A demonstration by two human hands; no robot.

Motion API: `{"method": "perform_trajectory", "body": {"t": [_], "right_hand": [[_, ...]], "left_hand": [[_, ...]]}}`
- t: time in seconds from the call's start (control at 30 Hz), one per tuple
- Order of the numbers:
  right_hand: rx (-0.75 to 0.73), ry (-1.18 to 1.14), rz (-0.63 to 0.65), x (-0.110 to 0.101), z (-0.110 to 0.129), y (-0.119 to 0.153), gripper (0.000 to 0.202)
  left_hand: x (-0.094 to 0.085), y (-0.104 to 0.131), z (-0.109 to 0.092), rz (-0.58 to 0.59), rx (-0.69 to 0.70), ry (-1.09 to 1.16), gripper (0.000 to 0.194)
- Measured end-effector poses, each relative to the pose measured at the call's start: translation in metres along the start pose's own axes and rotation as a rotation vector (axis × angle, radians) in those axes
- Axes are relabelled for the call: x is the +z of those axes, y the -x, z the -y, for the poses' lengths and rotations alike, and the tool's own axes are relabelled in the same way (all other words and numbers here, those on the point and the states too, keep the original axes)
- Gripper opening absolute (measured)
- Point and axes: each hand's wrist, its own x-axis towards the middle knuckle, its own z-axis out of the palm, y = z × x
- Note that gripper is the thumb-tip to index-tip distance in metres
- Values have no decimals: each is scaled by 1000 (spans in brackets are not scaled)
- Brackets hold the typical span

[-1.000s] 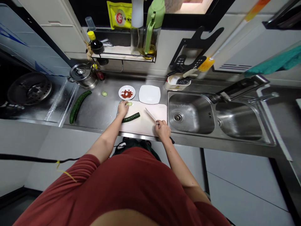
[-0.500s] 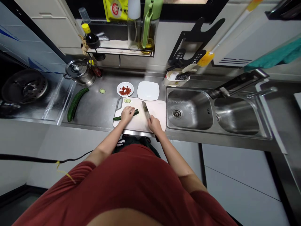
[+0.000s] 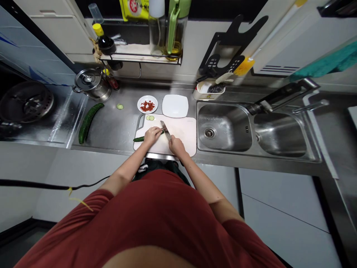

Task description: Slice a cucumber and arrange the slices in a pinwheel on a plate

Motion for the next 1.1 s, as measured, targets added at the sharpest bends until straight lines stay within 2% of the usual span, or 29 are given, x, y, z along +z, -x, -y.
{"method": "perform_trajectory", "body": {"t": [0.5, 0.8, 1.1], "right_hand": [[28, 3, 73, -3, 9, 2, 31], [57, 1, 177, -8, 8, 16, 32], [48, -6, 186, -10, 8, 16, 28]], "left_hand": [[-1, -1, -1, 25, -12, -13, 31], [-2, -2, -1, 51, -36, 6, 31], [-2, -2, -2, 50, -23, 27, 30]]}}
